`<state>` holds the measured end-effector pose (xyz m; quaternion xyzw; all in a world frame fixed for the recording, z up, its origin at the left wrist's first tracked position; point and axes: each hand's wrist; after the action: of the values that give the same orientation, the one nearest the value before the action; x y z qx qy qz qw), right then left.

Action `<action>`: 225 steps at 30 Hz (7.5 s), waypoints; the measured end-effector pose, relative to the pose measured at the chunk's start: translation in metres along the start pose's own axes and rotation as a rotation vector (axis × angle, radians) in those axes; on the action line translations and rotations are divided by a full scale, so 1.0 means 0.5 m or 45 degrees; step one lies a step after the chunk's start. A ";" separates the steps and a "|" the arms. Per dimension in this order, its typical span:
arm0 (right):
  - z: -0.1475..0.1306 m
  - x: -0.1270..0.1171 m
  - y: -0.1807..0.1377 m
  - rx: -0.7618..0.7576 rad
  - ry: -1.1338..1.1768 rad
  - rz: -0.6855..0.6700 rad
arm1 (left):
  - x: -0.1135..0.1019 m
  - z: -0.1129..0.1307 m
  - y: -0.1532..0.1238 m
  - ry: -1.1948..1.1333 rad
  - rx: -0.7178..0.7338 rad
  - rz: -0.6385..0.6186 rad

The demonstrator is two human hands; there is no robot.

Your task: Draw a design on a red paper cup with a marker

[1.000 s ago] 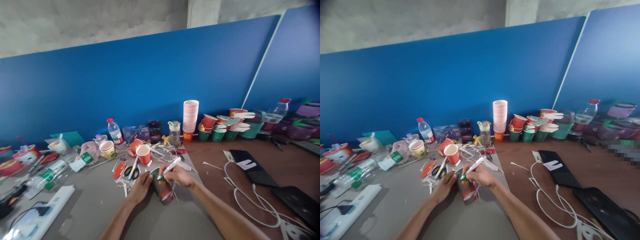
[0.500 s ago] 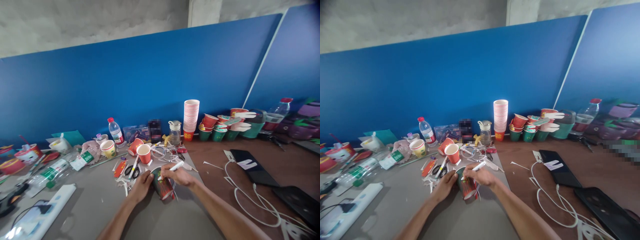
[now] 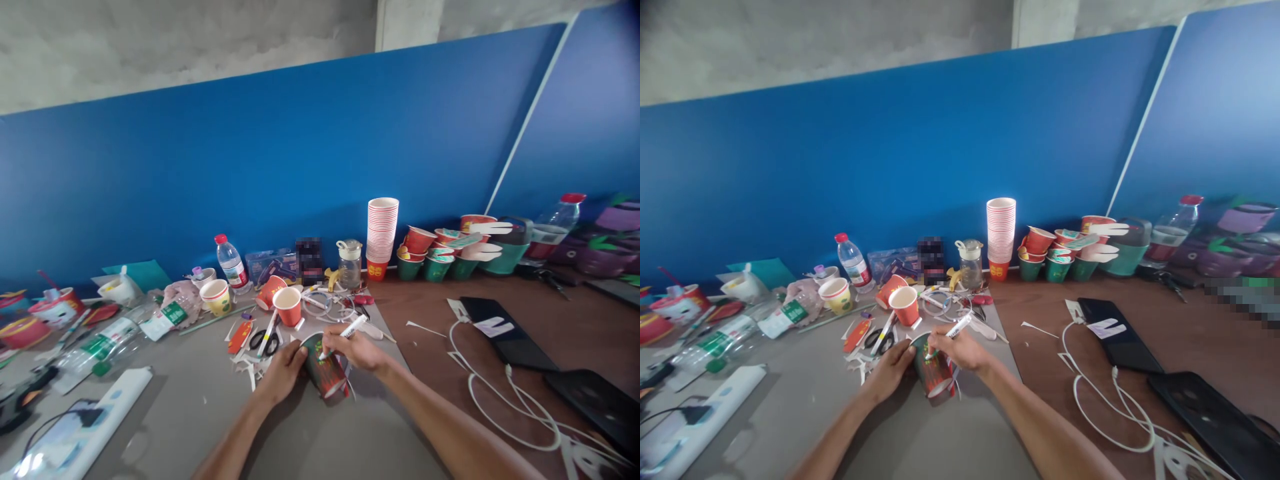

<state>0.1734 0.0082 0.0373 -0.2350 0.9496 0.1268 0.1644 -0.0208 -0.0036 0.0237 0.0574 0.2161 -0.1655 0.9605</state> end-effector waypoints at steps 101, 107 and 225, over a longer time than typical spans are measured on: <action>-0.013 -0.032 -0.006 0.105 0.049 -0.310 | 0.000 -0.015 0.001 -0.012 -0.013 -0.017; -0.001 -0.034 -0.003 0.093 0.092 -0.141 | 0.000 -0.006 -0.001 0.014 0.004 -0.011; -0.019 0.020 0.000 0.068 -0.253 0.295 | 0.000 -0.003 -0.001 -0.075 -0.052 -0.025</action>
<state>0.1625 0.0011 0.0424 -0.1057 0.9524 0.1421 0.2480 -0.0214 -0.0038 0.0222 0.0307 0.1916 -0.1722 0.9657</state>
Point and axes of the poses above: each hand's wrist, its own y-axis towards the middle knuckle, its own x-axis out of the palm, z = x × y, and after that the axes turned 14 degrees about -y, right-handed
